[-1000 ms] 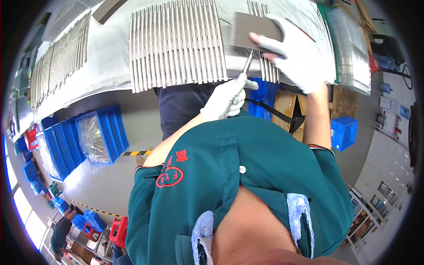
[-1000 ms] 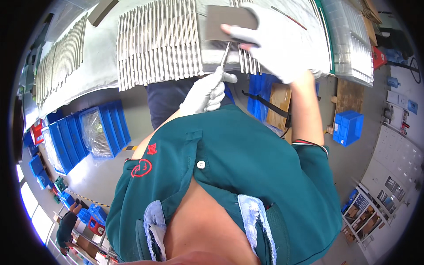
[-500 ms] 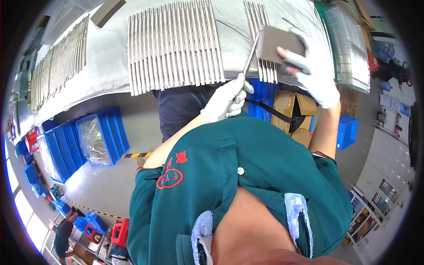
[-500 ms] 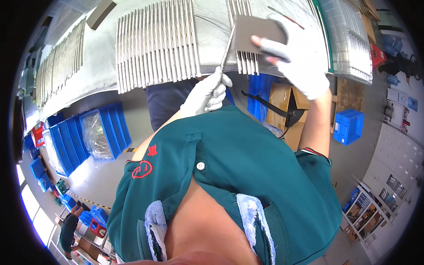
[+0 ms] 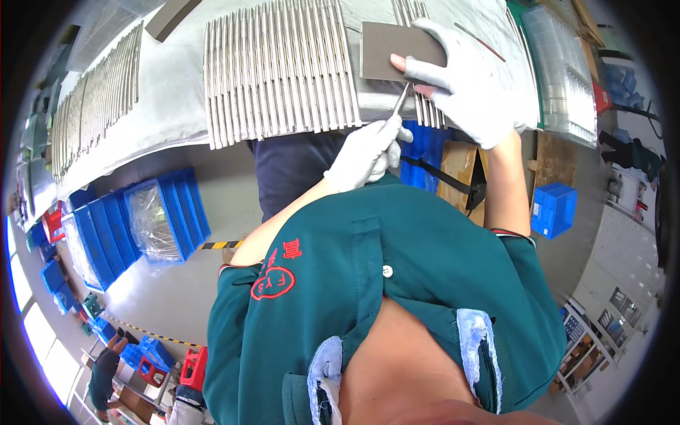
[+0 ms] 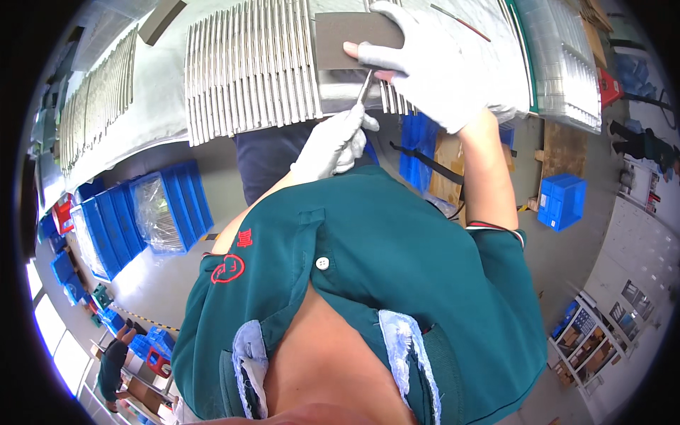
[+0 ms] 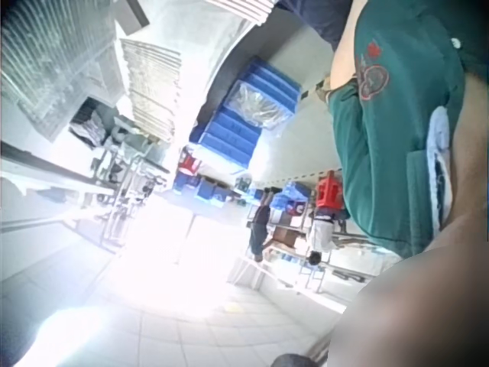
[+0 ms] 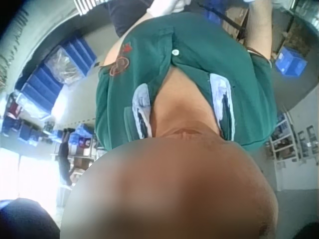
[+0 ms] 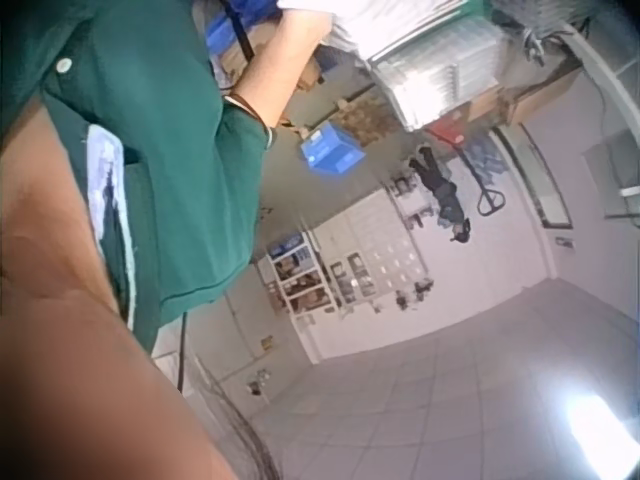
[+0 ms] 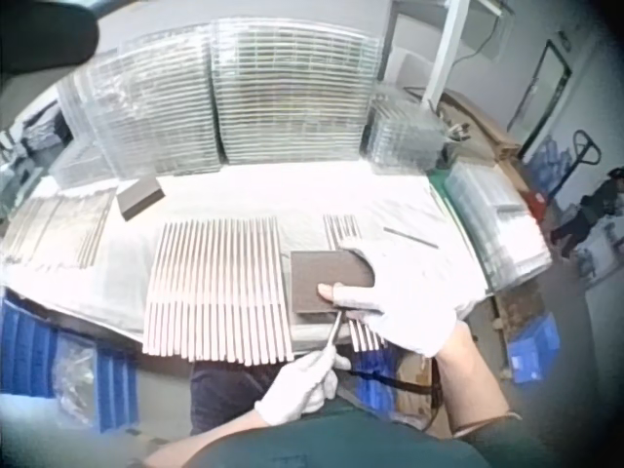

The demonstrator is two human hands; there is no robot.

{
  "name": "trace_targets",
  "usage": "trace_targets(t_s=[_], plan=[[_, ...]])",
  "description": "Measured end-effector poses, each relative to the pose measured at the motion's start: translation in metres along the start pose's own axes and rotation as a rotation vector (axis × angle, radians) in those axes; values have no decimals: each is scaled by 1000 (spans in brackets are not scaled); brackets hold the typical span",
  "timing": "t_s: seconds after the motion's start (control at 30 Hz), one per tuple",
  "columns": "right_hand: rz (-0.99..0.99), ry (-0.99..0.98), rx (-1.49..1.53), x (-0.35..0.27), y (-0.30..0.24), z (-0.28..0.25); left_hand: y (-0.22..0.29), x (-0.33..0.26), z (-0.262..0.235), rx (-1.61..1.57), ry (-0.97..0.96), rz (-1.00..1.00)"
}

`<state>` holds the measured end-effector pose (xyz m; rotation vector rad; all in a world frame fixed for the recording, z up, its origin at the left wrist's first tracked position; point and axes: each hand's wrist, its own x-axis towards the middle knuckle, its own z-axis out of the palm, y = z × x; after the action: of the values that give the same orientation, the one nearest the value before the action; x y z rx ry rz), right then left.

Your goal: The person is sanding a series of long metal rods laid out on a workbench using a hand-held sanding block.

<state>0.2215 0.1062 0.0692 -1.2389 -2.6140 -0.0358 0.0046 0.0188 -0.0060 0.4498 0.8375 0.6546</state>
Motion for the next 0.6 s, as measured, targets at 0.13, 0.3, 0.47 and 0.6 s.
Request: trace_targets(t_s=[0.13, 0.3, 0.47, 0.6], plan=[[123, -66, -70, -15, 18, -24, 0, 2, -2, -179, -36, -79], [53, 10, 63, -20, 7, -30, -1, 3, 2, -190, -28, -76], [-38, -13, 101, -12, -11, -4, 1, 2, 2, -86, -7, -42], [198, 23, 313, -41, 26, -27, -2, -1, 2, -92, -17, 13]])
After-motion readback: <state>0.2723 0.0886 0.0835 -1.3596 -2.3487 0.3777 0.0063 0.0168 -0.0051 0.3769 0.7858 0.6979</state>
